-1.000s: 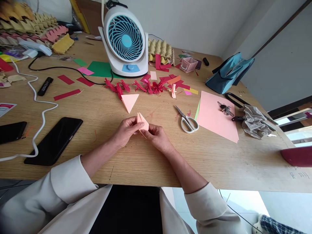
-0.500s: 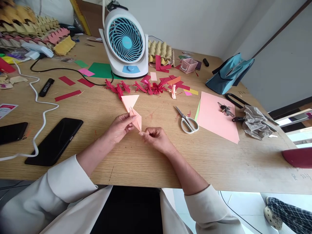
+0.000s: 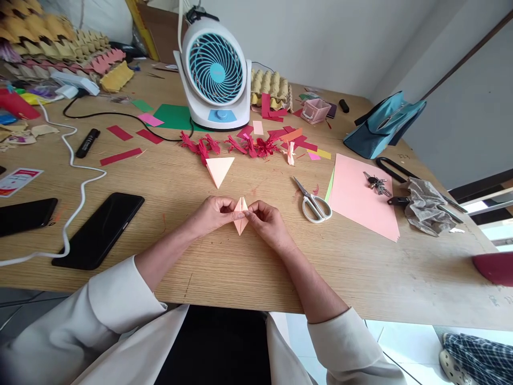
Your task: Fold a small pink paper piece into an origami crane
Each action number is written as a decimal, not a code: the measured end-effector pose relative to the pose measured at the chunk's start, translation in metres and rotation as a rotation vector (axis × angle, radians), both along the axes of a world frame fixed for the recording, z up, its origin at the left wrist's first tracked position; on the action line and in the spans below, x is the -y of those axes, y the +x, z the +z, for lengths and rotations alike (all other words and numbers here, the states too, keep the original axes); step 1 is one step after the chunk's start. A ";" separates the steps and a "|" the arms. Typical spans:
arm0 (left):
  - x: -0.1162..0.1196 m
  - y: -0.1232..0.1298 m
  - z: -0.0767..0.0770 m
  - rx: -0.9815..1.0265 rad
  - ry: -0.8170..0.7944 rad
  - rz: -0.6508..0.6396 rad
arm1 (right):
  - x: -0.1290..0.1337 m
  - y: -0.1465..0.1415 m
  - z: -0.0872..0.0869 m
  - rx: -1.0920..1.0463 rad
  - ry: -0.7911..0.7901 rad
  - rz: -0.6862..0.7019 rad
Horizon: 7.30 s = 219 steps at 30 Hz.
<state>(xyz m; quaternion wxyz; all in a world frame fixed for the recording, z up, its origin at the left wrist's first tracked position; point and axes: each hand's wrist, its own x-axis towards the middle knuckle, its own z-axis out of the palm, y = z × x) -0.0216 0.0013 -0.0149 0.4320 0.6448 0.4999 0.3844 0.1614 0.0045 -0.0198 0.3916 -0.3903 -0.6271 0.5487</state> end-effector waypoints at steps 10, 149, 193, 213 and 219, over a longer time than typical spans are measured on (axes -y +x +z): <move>0.003 0.003 -0.001 0.024 0.166 0.069 | -0.002 -0.005 -0.006 -0.204 -0.045 -0.030; 0.042 0.010 -0.012 -0.568 0.546 -0.179 | 0.027 0.025 0.000 0.625 0.700 0.082; 0.049 0.013 -0.005 -0.425 0.324 -0.072 | 0.029 0.026 -0.001 0.655 0.597 0.061; 0.043 0.021 -0.003 -0.451 0.275 -0.020 | 0.031 0.020 -0.003 0.695 0.536 -0.007; 0.042 0.022 -0.004 -0.437 0.253 -0.015 | 0.031 0.021 -0.002 0.678 0.532 -0.016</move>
